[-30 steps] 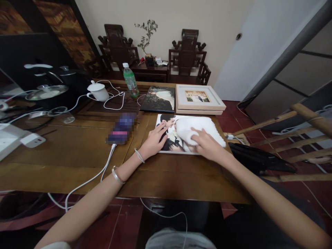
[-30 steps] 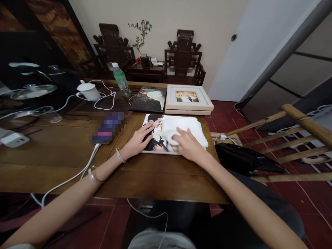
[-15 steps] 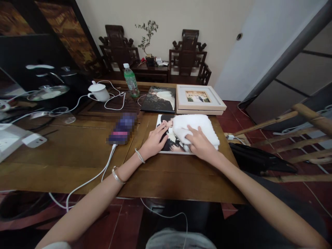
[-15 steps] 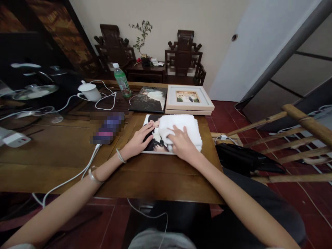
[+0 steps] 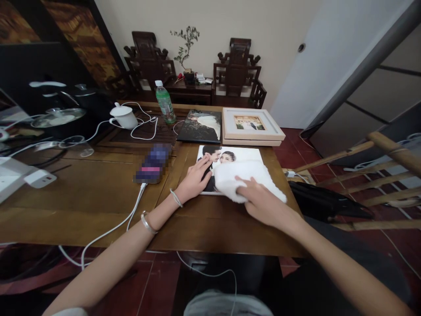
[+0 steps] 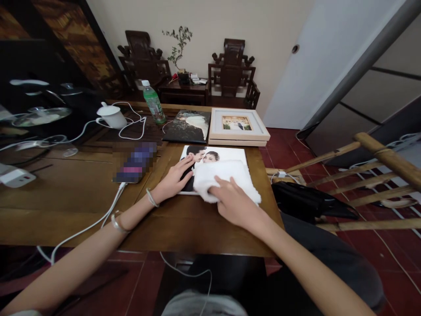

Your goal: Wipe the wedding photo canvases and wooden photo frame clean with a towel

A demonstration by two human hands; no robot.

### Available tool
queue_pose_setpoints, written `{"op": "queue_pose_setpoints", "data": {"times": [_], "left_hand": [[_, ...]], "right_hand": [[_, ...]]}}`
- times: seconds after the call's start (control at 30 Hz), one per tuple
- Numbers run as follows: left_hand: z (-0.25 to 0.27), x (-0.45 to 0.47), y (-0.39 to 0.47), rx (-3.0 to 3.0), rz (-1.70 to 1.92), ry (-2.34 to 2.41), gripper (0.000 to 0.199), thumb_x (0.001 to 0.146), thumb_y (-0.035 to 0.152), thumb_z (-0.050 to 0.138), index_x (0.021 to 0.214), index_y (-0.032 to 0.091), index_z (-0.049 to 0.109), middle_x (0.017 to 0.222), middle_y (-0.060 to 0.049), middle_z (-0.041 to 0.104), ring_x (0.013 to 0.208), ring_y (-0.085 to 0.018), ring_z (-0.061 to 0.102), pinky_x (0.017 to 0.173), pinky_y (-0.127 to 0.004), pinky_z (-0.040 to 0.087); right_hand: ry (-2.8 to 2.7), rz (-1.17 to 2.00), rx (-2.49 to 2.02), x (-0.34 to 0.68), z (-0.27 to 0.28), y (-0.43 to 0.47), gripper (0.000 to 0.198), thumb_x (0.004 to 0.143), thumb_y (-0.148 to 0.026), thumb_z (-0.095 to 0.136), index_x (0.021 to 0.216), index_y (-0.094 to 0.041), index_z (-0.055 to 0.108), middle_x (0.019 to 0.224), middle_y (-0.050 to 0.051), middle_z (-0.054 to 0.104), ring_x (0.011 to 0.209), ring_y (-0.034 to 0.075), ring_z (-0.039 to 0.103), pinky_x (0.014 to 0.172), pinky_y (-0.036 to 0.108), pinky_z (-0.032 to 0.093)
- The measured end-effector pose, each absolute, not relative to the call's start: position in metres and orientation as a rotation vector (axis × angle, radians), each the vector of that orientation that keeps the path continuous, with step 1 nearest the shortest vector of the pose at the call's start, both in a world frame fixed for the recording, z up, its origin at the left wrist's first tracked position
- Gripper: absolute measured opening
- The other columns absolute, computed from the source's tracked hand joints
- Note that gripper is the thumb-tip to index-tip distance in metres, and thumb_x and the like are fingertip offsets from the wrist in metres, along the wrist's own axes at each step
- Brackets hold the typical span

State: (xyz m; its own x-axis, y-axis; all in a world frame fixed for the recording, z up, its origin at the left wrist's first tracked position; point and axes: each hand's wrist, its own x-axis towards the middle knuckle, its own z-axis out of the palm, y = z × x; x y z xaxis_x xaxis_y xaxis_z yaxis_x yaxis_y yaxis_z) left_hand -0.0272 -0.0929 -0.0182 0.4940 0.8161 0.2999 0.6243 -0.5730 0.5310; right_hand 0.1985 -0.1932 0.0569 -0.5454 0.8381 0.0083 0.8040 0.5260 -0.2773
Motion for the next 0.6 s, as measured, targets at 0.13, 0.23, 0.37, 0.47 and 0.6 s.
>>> {"op": "queue_pose_setpoints", "data": {"times": [0.13, 0.23, 0.37, 0.47, 0.6], "left_hand": [[-0.021, -0.028, -0.091, 2.391, 0.773, 1.177, 0.050, 0.098, 0.035, 0.037, 0.143, 0.015, 0.041, 0.154, -0.015, 0.034, 0.145, -0.026, 0.026, 0.114, -0.052, 0.028], [-0.022, -0.029, -0.091, 2.390, 0.804, 1.155, 0.049, 0.098, 0.035, 0.038, 0.144, 0.018, 0.041, 0.154, -0.013, 0.034, 0.145, -0.026, 0.027, 0.114, -0.052, 0.028], [-0.023, -0.029, -0.091, 2.384, 0.828, 1.150, 0.046, 0.098, 0.033, 0.036, 0.141, 0.018, 0.044, 0.153, -0.012, 0.036, 0.144, -0.025, 0.028, 0.115, -0.051, 0.027], [-0.021, -0.029, -0.091, 2.385, 0.812, 1.154, 0.047, 0.099, 0.032, 0.033, 0.142, 0.015, 0.042, 0.153, -0.014, 0.036, 0.144, -0.025, 0.028, 0.115, -0.051, 0.027], [-0.020, -0.029, -0.091, 2.395, 0.783, 1.165, 0.049, 0.098, 0.029, 0.032, 0.144, 0.015, 0.040, 0.154, -0.014, 0.034, 0.145, -0.024, 0.027, 0.116, -0.049, 0.026]], "right_hand": [[-2.594, 0.282, -1.484, 0.192, 0.063, -0.135, 0.040, 0.070, 0.001, 0.039, 0.096, -0.016, 0.063, 0.107, 0.016, 0.069, 0.116, 0.031, 0.057, 0.092, 0.046, 0.046], [-2.568, 0.261, -1.530, 0.186, 0.065, -0.105, 0.038, 0.072, 0.000, 0.040, 0.097, -0.015, 0.063, 0.102, 0.015, 0.070, 0.105, 0.030, 0.061, 0.085, 0.039, 0.046], [-2.570, 0.162, -1.538, 0.180, 0.055, -0.099, 0.043, 0.073, 0.002, 0.039, 0.107, -0.013, 0.062, 0.121, 0.020, 0.063, 0.124, 0.032, 0.050, 0.097, 0.049, 0.038], [-2.582, 0.062, -1.523, 0.177, 0.040, -0.121, 0.048, 0.072, 0.004, 0.040, 0.112, -0.011, 0.061, 0.142, 0.021, 0.049, 0.139, 0.035, 0.032, 0.107, 0.063, 0.025], [-2.636, 0.093, -1.461, 0.177, 0.030, -0.175, 0.051, 0.068, 0.007, 0.038, 0.106, -0.013, 0.065, 0.150, 0.014, 0.040, 0.143, 0.037, 0.023, 0.110, 0.070, 0.017]]}}
